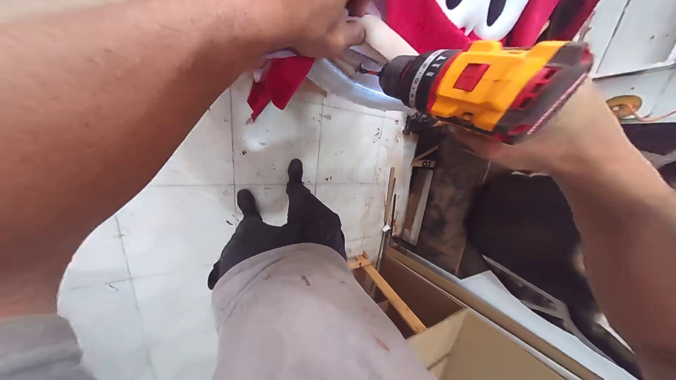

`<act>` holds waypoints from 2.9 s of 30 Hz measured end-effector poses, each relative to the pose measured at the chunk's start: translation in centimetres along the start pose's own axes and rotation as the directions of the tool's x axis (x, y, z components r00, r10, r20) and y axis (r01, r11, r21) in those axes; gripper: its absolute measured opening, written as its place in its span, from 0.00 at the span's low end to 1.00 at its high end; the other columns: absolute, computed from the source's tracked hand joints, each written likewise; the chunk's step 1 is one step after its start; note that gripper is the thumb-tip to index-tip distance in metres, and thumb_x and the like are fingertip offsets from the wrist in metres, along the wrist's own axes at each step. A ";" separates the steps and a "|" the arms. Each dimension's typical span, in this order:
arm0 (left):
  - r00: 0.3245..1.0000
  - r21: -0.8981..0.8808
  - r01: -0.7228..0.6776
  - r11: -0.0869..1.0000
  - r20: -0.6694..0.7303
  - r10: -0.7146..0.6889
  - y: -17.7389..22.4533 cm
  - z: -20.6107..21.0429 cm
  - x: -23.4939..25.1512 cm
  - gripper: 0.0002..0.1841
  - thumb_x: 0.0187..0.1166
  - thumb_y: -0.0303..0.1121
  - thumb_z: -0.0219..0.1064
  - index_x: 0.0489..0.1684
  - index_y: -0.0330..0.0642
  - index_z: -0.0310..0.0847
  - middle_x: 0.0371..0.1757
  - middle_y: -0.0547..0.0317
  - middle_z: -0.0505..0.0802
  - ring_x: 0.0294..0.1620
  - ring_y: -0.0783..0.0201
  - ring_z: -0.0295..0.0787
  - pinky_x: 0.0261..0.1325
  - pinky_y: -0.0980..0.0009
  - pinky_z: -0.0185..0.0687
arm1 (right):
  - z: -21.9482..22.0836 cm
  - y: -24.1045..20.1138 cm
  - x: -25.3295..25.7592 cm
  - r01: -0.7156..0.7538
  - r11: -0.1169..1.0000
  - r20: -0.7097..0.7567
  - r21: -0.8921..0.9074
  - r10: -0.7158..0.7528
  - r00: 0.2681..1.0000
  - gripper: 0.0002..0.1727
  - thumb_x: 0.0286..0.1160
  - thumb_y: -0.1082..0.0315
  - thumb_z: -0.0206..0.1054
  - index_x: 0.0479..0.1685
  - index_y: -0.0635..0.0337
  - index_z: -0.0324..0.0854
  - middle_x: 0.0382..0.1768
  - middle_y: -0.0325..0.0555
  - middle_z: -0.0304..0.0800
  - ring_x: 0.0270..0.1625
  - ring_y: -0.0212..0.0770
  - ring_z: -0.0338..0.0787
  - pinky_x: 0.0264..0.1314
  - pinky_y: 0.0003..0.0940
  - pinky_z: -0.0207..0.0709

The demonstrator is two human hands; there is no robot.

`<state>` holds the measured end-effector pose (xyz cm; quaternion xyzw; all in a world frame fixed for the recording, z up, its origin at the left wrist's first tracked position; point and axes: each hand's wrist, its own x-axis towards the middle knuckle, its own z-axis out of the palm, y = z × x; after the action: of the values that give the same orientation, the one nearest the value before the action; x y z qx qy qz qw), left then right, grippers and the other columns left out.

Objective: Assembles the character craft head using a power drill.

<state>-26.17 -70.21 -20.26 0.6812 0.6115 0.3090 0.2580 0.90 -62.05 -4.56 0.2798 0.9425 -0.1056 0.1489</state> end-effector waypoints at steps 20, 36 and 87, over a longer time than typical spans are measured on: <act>0.606 -0.915 0.325 -0.238 0.395 -0.691 14.4 21.5 -20.1 0.17 0.88 0.17 0.46 0.73 0.32 0.64 0.52 0.51 0.89 0.52 0.60 0.93 0.64 0.62 0.90 | 24.1 -6.7 -29.9 -0.136 0.053 0.058 0.989 0.713 0.699 0.17 0.59 0.70 0.77 0.49 0.62 0.83 0.32 0.36 0.94 0.31 0.33 0.93 0.37 0.30 0.91; 0.910 -0.962 0.104 -0.251 0.194 -0.367 20.0 22.7 -9.9 0.17 0.90 0.29 0.47 0.55 0.47 0.86 0.39 0.61 0.91 0.34 0.70 0.87 0.43 0.75 0.86 | 24.1 -1.9 -31.5 0.102 0.071 -0.123 0.992 0.701 0.702 0.15 0.63 0.68 0.78 0.48 0.60 0.86 0.38 0.34 0.96 0.40 0.29 0.95 0.49 0.29 0.92; 0.999 -0.925 0.053 0.377 0.048 -0.023 25.9 18.9 2.1 0.06 0.78 0.34 0.69 0.43 0.43 0.90 0.28 0.66 0.90 0.18 0.81 0.73 0.23 0.84 0.69 | 19.8 10.1 -30.6 0.382 -0.045 -0.310 0.923 0.500 0.808 0.11 0.70 0.67 0.74 0.50 0.51 0.90 0.34 0.31 0.95 0.33 0.28 0.92 0.41 0.28 0.89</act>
<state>5.32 -70.66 -13.87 0.4115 0.3469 0.5824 0.6092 35.38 -74.48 -13.80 0.3579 0.5400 -0.6527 -0.3927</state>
